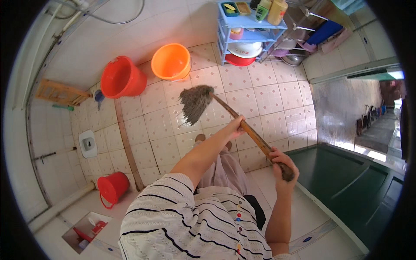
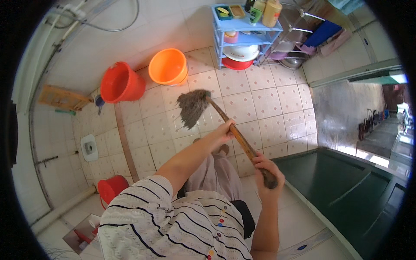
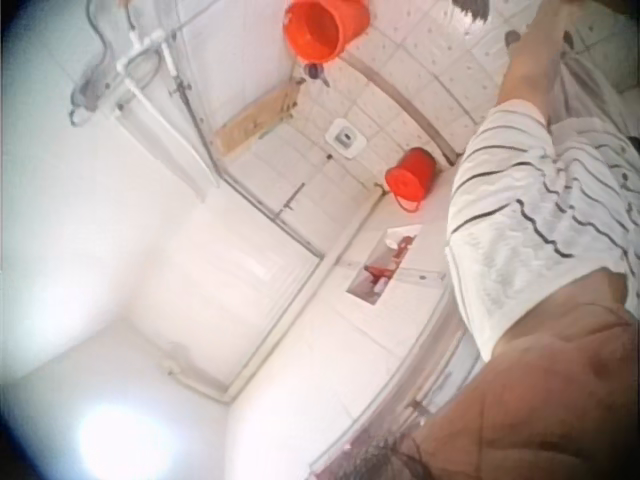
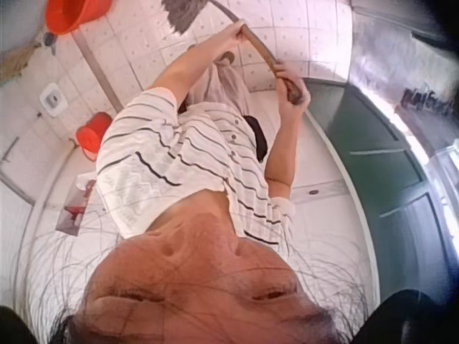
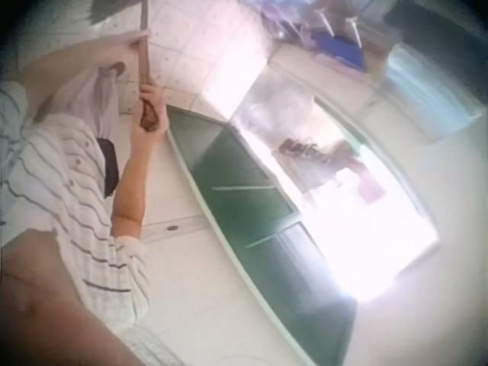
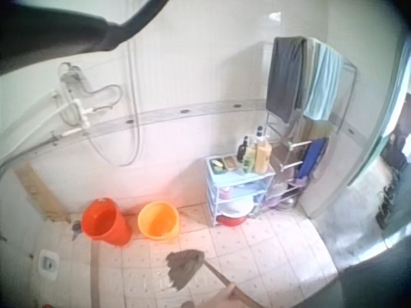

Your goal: The person mops the floor with a string mop, moving from an indoor room through a doorway to a tiled balcony area, then into a bathroom, and finally into a large storage room with stacked sacks. The person navigates around furniture, plants, and buckets while cleaning the concrete and tiled surfaces.

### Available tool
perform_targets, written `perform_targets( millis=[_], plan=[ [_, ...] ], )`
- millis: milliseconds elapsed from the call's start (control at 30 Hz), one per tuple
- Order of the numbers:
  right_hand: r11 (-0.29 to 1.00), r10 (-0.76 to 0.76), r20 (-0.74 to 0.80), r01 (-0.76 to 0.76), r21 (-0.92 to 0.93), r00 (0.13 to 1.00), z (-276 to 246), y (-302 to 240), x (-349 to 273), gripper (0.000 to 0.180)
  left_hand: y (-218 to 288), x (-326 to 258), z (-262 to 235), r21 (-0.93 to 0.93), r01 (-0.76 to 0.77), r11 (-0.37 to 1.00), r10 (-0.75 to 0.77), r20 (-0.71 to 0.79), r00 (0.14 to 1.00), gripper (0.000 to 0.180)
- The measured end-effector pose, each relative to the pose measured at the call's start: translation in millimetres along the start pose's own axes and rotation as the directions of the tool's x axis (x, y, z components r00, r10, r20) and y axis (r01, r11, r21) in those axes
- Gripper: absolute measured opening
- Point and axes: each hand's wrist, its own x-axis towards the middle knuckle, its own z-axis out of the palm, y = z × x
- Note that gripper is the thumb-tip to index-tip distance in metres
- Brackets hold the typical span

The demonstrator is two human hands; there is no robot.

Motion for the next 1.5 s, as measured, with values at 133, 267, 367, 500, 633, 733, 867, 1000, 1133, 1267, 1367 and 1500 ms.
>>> perform_targets(
  millis=[133, 267, 367, 500, 633, 733, 867, 1000, 1133, 1267, 1367, 1500],
  plan=[
    [0.991, 0.052, 0.053, -0.045, -0.129, 0.997, 19.2, 29.7, 10.8, 0.021, 45.4, 30.0, 3.4, 0.179, -0.064, 0.982, 0.095, -0.172, 0.981, 0.016],
    [0.985, 0.021, 0.112, -0.001, -0.174, 0.994, 49.5, 84.8, 40.2, 0.026, 102.9, 57.1, -4.1, 0.377, -0.063, 0.924, 0.150, -0.206, 0.967, 0.037],
    [0.993, 0.022, 0.077, -0.013, -0.121, 0.997, 81.4, 120.0, 77.5, 0.025, 161.1, 99.5, -29.8, 0.507, -0.077, 0.859, 0.216, -0.222, 0.951, 0.041],
    [0.998, 0.070, -0.059, -0.070, -0.001, 0.996, 115.7, 153.2, 115.2, 0.020, 217.9, 148.0, -42.6, 0.577, -0.083, 0.812, 0.347, -0.365, 0.864, 0.044],
    [0.991, 0.105, -0.205, -0.084, 0.106, 0.973, 126.3, 157.7, 142.9, 0.020, 244.4, 182.0, -51.5, 0.606, -0.138, 0.784, 0.428, -0.366, 0.826, 0.046],
    [0.979, 0.180, -0.367, -0.131, 0.156, 0.913, 115.6, 145.4, 133.7, 0.018, 222.2, 144.5, -22.9, 0.499, -0.081, 0.863, 0.232, -0.247, 0.941, 0.034],
    [0.946, 0.320, -0.485, -0.248, 0.208, 0.814, 84.2, 98.3, 96.2, 0.016, 168.0, 91.4, 4.0, 0.577, 0.020, 0.817, 0.137, -0.227, 0.964, 0.036],
    [0.895, 0.443, -0.577, -0.309, 0.320, 0.686, 24.7, 58.9, 57.5, 0.017, 88.1, 68.1, 22.6, 0.577, 0.214, 0.788, -0.067, -0.266, 0.962, 0.035],
    [0.880, 0.471, -0.636, -0.378, 0.289, 0.611, -40.8, 29.5, 38.5, 0.017, 19.3, 30.3, 74.3, 0.455, 0.336, 0.824, -0.268, -0.210, 0.940, 0.032],
    [0.887, 0.441, -0.658, -0.408, 0.216, 0.610, -102.5, 13.2, 53.1, 0.015, -15.6, 38.8, 118.4, 0.373, 0.349, 0.860, -0.355, -0.055, 0.933, 0.027],
    [0.925, 0.378, -0.671, -0.229, 0.303, 0.638, -158.0, 26.0, 71.2, 0.010, -41.4, 68.4, 162.1, 0.342, 0.327, 0.881, -0.346, -0.005, 0.938, 0.025],
    [0.953, 0.248, -0.675, -0.050, 0.299, 0.694, -228.4, 53.9, 79.8, 0.009, -75.3, 132.2, 205.3, 0.360, 0.275, 0.892, -0.281, -0.037, 0.959, 0.022]
  ],
)
